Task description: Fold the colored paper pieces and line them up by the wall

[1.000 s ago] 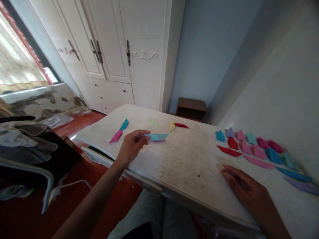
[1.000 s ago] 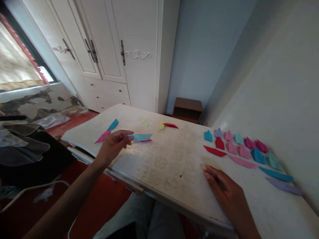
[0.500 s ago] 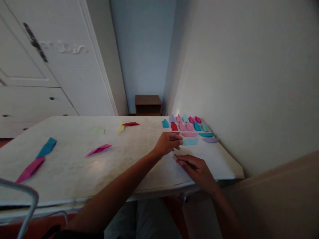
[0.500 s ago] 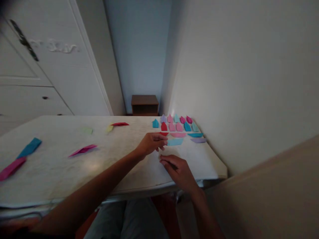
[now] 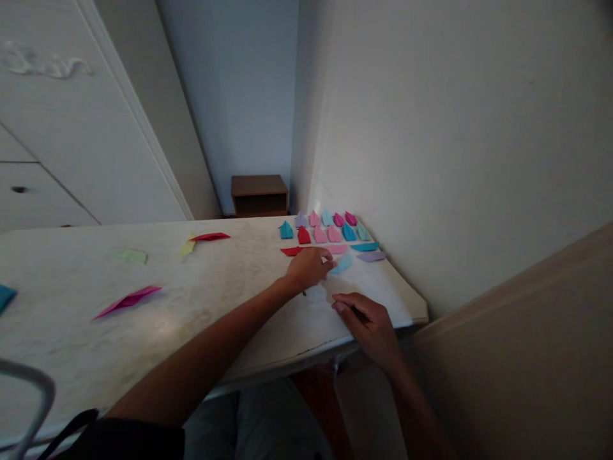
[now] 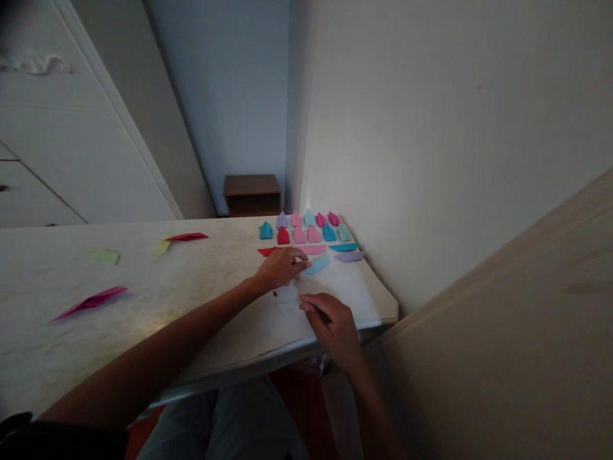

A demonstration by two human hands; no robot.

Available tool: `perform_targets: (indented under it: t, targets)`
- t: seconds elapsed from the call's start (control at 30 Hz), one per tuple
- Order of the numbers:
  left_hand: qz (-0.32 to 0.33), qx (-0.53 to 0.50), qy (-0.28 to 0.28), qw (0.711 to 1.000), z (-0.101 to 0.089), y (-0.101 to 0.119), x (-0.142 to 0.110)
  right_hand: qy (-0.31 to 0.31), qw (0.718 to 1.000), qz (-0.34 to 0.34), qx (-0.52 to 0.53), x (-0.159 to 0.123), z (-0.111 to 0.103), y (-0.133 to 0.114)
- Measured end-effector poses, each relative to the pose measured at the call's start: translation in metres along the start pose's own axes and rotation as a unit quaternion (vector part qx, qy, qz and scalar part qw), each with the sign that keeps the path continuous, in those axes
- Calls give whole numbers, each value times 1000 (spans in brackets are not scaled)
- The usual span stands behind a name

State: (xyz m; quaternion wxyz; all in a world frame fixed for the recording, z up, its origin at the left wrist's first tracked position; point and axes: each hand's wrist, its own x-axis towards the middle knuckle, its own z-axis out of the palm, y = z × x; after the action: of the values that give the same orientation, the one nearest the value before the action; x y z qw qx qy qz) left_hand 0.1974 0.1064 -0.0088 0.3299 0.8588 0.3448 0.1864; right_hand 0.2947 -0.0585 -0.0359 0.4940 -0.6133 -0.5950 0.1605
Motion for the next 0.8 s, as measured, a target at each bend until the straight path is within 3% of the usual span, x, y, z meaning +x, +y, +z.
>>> perform_targets:
  t: [0.17,0.37,0.8]
  targets:
    - [37,104,27,994,3,2,-3,13,1000,-16,-7,-2,4,0]
    - [103,244,-1,964,17,8,-2,22,999,-24,-20,-3,6,4]
    - [84,274,13,958,15,3,1,29,999,-20,-30,-3,9,6]
